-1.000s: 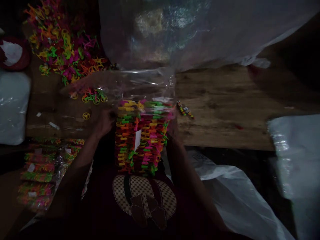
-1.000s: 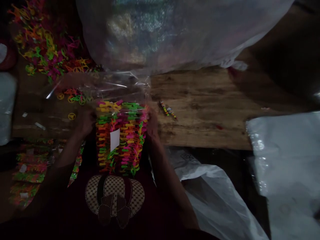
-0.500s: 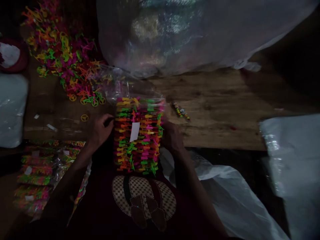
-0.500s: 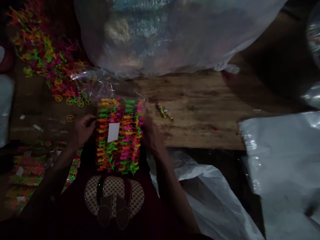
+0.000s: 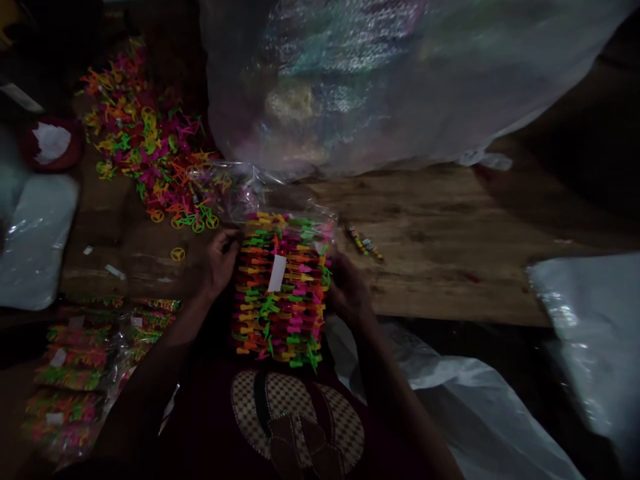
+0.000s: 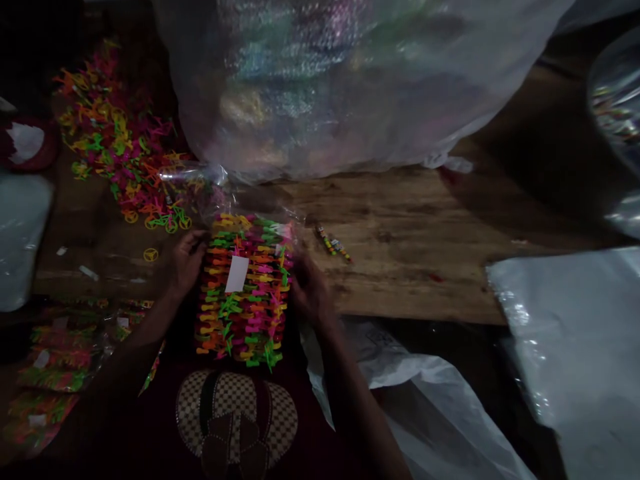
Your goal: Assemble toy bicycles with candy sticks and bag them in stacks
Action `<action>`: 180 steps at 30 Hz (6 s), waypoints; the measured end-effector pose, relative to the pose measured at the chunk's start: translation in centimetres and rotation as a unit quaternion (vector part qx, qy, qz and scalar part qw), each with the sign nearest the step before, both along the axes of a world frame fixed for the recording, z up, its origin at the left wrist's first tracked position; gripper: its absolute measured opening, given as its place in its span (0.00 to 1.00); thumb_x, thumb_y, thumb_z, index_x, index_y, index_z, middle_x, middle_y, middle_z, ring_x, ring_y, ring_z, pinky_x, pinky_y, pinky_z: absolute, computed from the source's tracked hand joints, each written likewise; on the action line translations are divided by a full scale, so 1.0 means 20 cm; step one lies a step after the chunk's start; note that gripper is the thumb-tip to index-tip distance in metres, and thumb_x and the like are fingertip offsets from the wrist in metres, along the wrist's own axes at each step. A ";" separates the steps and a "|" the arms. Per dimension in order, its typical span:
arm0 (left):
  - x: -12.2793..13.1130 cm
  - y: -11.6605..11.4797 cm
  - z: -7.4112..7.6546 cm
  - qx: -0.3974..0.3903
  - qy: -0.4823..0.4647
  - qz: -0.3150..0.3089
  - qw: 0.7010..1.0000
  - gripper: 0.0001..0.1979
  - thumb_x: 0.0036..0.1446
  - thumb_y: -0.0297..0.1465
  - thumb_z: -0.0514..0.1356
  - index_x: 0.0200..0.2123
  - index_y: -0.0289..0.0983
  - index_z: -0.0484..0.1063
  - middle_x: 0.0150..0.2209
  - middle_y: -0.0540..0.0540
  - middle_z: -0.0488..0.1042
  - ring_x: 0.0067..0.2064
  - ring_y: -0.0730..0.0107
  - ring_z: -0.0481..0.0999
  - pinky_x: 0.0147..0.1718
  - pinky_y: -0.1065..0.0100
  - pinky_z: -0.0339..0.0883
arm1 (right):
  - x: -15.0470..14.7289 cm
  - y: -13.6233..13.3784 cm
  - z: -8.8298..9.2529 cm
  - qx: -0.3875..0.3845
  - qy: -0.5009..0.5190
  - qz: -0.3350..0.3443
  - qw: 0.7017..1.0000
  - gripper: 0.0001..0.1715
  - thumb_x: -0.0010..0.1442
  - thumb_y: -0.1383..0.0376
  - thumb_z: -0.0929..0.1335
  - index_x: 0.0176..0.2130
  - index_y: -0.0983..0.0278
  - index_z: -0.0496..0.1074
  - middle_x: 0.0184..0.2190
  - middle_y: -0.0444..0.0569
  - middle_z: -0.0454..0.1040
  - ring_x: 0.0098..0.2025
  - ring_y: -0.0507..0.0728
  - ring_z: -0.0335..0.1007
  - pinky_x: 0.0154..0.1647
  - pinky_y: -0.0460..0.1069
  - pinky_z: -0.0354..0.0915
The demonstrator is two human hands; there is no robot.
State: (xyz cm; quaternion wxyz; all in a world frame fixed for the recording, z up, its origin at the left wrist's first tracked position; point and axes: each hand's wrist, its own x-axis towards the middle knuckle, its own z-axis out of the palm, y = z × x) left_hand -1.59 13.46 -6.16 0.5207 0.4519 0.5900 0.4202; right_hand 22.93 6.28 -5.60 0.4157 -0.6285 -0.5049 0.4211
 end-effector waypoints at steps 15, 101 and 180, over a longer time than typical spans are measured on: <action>0.03 -0.01 0.07 0.124 0.102 0.102 0.982 0.21 0.58 0.48 0.63 0.46 0.40 0.65 0.35 0.49 0.75 0.36 0.71 0.76 0.37 0.70 0.70 | -0.10 0.04 0.22 0.140 -0.286 -0.105 0.942 0.09 0.63 0.57 0.68 0.37 0.59 0.72 0.29 0.48 0.75 0.24 0.53 0.67 0.26 0.49 0.64; -0.19 -0.34 0.19 0.023 0.103 -0.082 0.991 0.14 0.64 0.40 0.59 0.46 0.36 0.73 0.45 0.42 0.78 0.45 0.67 0.79 0.44 0.69 0.73 | -0.05 -0.04 0.20 -0.002 -0.177 0.098 0.979 0.10 0.58 0.66 0.62 0.30 0.64 0.71 0.30 0.49 0.74 0.31 0.55 0.69 0.32 0.49 0.63; -0.14 -0.68 0.13 0.248 0.311 -0.173 0.901 0.07 0.64 0.30 0.58 0.36 0.35 0.75 0.31 0.47 0.81 0.30 0.72 0.79 0.31 0.75 0.70 | -0.30 -0.32 0.29 0.043 -0.094 0.330 0.938 0.14 0.66 0.68 0.65 0.46 0.63 0.79 0.38 0.49 0.82 0.36 0.54 0.77 0.38 0.46 0.67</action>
